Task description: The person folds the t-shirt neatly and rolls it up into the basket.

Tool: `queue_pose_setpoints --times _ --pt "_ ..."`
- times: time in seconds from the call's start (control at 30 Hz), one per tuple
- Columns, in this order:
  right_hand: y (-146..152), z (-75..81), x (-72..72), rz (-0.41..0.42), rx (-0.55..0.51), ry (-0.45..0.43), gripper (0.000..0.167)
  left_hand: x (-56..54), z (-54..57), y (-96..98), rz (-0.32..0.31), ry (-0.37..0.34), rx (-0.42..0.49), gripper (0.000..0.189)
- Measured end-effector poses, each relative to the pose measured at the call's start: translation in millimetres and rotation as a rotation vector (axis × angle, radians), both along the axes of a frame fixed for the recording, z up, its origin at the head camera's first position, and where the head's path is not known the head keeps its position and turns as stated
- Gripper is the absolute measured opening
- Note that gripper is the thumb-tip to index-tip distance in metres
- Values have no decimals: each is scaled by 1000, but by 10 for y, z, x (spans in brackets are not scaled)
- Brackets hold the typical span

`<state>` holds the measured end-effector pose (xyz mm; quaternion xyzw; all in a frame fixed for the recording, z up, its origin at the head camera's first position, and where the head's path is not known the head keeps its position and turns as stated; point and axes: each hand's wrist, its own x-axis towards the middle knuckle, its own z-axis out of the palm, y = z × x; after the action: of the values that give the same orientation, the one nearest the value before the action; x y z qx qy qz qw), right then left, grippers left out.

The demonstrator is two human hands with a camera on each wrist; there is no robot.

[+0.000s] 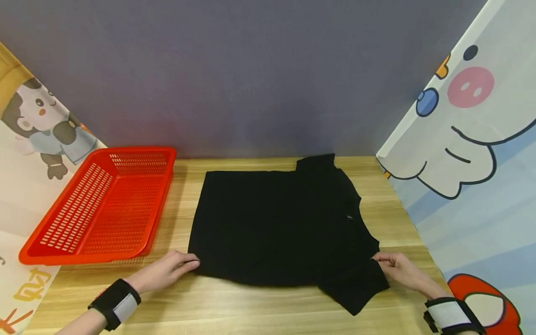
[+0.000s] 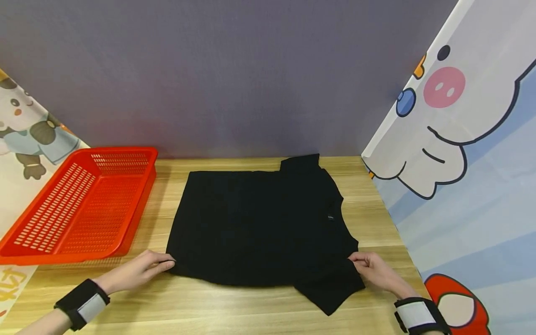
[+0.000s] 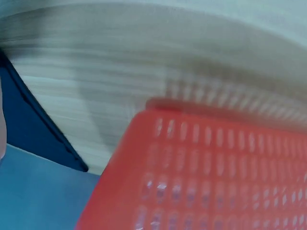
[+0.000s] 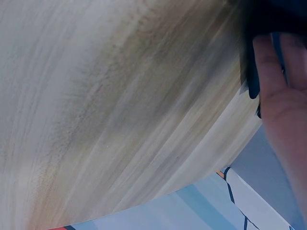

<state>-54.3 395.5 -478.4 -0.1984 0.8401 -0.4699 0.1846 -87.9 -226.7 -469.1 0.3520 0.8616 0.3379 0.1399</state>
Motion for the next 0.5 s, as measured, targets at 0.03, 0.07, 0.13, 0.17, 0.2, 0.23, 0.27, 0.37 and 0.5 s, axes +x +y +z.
queue_pose_setpoints --times 0.03,0.07,0.13,0.17,0.2,0.23,0.27,0.37,0.5 --pt "-3 4 -6 -8 8 20 16 -5 6 -9 25 -16 -4 23" --pt "-7 8 -16 -15 12 32 16 -8 14 -19 57 -21 -13 24" --pt "-17 27 -32 -39 16 64 15 -17 23 -28 118 -24 -24 26" --pt "-22 37 -42 -54 17 74 15 -24 27 -25 145 -29 -27 28" --pt "-28 52 -51 -65 18 86 16 -32 29 -19 169 -25 -28 29" --pt "-32 67 -58 -82 18 83 16 -39 33 -11 196 -18 -26 29" --pt "-36 85 -67 -102 25 81 17 -47 38 -1 219 -3 -25 28" --pt "-51 141 -85 -171 56 52 20 -79 50 43 277 -3 1 29" --pt "-72 194 -117 -218 72 18 24 -123 70 85 323 5 21 31"
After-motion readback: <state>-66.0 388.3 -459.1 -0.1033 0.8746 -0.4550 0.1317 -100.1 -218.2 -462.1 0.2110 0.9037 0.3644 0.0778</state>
